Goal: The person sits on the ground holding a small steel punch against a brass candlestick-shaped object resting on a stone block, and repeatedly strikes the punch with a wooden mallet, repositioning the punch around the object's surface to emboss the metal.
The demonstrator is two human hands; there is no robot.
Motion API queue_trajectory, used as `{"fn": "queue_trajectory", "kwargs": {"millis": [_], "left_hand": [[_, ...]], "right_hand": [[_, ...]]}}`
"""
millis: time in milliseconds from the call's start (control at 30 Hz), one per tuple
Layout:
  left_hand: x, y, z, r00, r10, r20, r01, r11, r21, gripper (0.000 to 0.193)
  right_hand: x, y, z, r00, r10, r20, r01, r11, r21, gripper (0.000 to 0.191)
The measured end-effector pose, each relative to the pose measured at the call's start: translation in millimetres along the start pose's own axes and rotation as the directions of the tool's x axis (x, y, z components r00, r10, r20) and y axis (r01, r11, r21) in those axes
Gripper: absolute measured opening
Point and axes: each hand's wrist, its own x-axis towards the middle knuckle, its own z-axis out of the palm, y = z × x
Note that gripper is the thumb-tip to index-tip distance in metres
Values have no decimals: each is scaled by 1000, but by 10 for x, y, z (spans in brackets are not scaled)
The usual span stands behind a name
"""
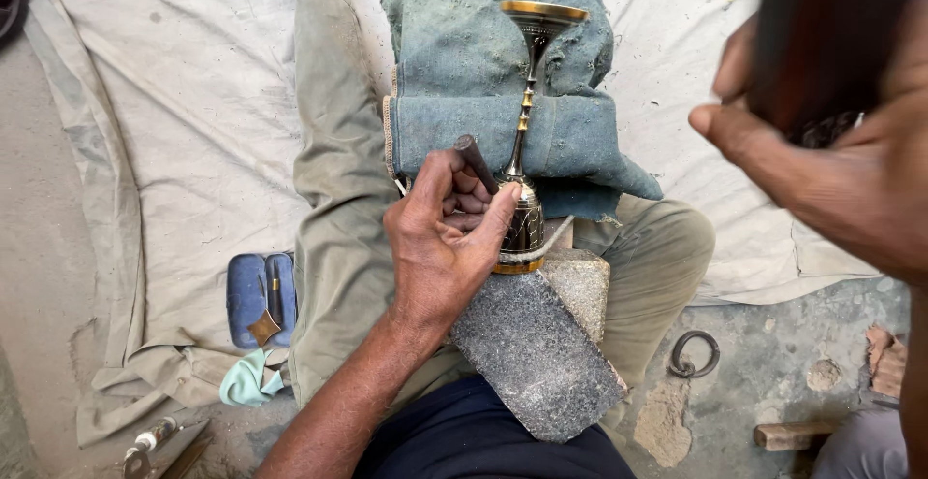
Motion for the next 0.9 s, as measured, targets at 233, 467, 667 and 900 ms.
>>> {"fn": "queue_trajectory", "kwargs": {"millis": [233,467,667,900], "left_hand": [[-10,35,11,1000,-8,5,9,1000,-16,27],[38,110,-6,994,85,62,-92,987,131,32],[183,269,-66,960,102,261,-156,968,198,39],[360,386,-70,846,296,443,-418,885,207,41]], "right_hand": [[103,-270,-44,929,-369,-24,341,879,-333,49],[133,-133,-21,974,-158,160,201,932,-302,52],[-33,223,104,975,-203,91,214,966,-143,50],[-537,694,385,980,-185,-73,191,979,77,46]]}}
